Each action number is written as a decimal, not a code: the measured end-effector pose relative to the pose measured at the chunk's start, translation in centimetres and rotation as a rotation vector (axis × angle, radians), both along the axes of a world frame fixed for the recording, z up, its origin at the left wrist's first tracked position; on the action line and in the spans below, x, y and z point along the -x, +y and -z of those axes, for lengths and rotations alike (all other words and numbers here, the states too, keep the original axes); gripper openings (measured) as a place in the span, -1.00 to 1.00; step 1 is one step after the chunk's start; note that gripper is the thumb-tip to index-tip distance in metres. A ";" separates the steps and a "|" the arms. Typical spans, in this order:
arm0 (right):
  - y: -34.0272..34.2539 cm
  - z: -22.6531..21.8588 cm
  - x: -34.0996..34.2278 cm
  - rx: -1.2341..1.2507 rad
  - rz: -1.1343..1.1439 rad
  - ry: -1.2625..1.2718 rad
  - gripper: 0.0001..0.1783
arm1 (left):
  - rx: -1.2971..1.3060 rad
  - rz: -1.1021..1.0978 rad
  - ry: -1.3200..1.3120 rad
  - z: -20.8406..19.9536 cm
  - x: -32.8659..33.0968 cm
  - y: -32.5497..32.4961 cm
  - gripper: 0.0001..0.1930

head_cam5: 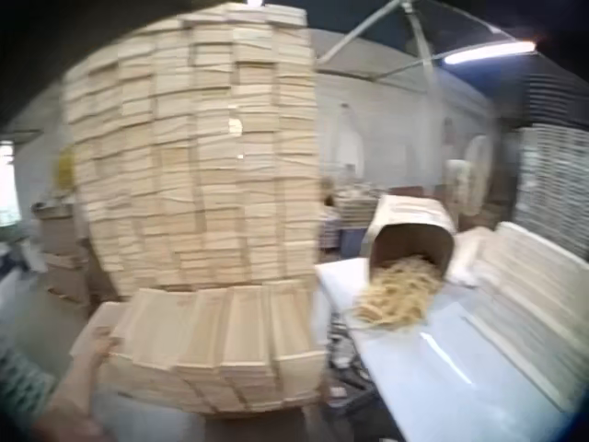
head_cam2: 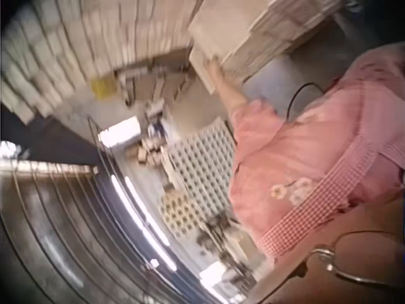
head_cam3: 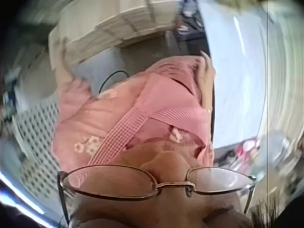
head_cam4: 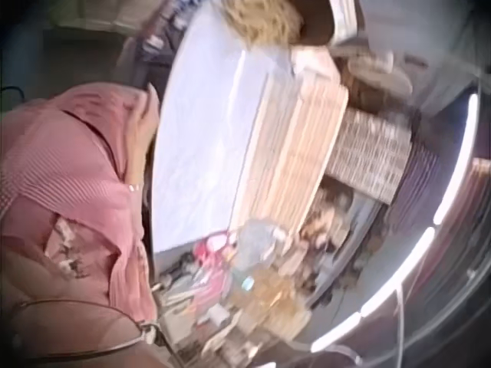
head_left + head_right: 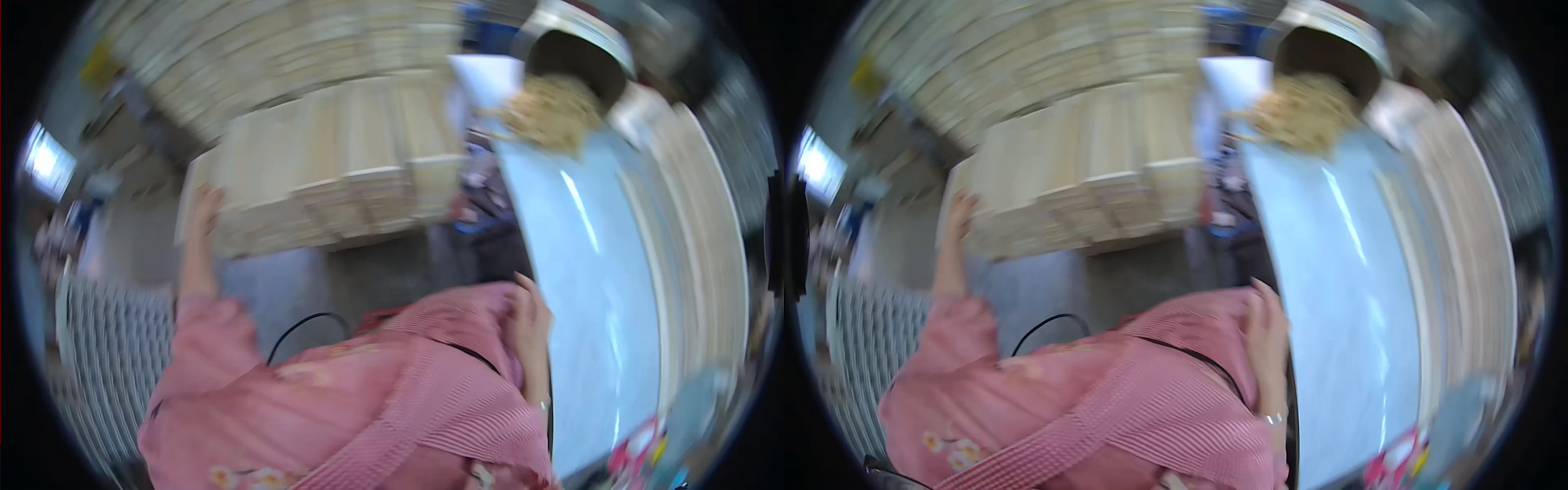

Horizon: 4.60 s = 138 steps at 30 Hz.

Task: Assembling wooden boxes by gluing panels together and securing them with a pneumatic nail gun.

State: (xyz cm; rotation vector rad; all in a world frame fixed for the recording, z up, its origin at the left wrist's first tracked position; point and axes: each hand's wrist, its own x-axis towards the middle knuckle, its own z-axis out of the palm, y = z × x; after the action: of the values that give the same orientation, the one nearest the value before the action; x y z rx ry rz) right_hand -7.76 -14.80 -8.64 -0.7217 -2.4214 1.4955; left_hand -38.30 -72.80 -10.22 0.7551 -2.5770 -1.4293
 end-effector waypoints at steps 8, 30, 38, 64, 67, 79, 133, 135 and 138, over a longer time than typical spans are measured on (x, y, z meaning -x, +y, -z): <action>5.6 0.1 -1.8 -0.094 0.055 0.128 -0.56 | 0.530 0.296 0.007 -1.5 2.8 -3.3 -0.51; 40.0 3.2 -29.8 -0.643 0.370 -0.841 -0.55 | -0.003 1.680 0.711 -6.1 -8.8 67.5 -0.51; 38.3 2.4 -28.6 -0.734 0.485 -0.781 -0.47 | 0.071 1.955 0.889 -1.2 -7.6 82.9 -0.34; 19.7 -1.0 -29.0 -0.757 0.854 -0.688 -0.70 | 0.957 2.089 0.711 -3.3 -9.6 75.2 -0.80; 19.1 -0.7 -26.9 -0.624 0.673 -0.406 -0.63 | 0.949 2.049 0.669 -2.7 -10.2 72.2 -0.79; 18.0 -3.5 -23.0 -1.053 0.064 -0.443 -0.49 | 0.998 2.276 0.467 -2.0 -8.1 71.1 -0.72; 13.0 2.1 -2.2 -0.930 0.195 -0.134 -0.69 | -0.353 2.135 -0.024 2.4 -8.1 64.8 0.06; 13.3 1.7 -2.4 -0.906 0.202 -0.164 -0.69 | -0.362 2.137 -0.029 2.0 -8.0 65.2 0.04; 14.7 0.5 -2.5 -0.894 0.233 0.090 -0.64 | -0.404 2.149 -0.087 1.3 -7.7 66.5 -0.12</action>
State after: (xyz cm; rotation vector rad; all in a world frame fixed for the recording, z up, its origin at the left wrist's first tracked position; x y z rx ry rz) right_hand -5.24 -0.11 -9.10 -0.6528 -2.4552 0.2627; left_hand -30.61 -6.32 -11.48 -2.7597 -2.4348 -1.7883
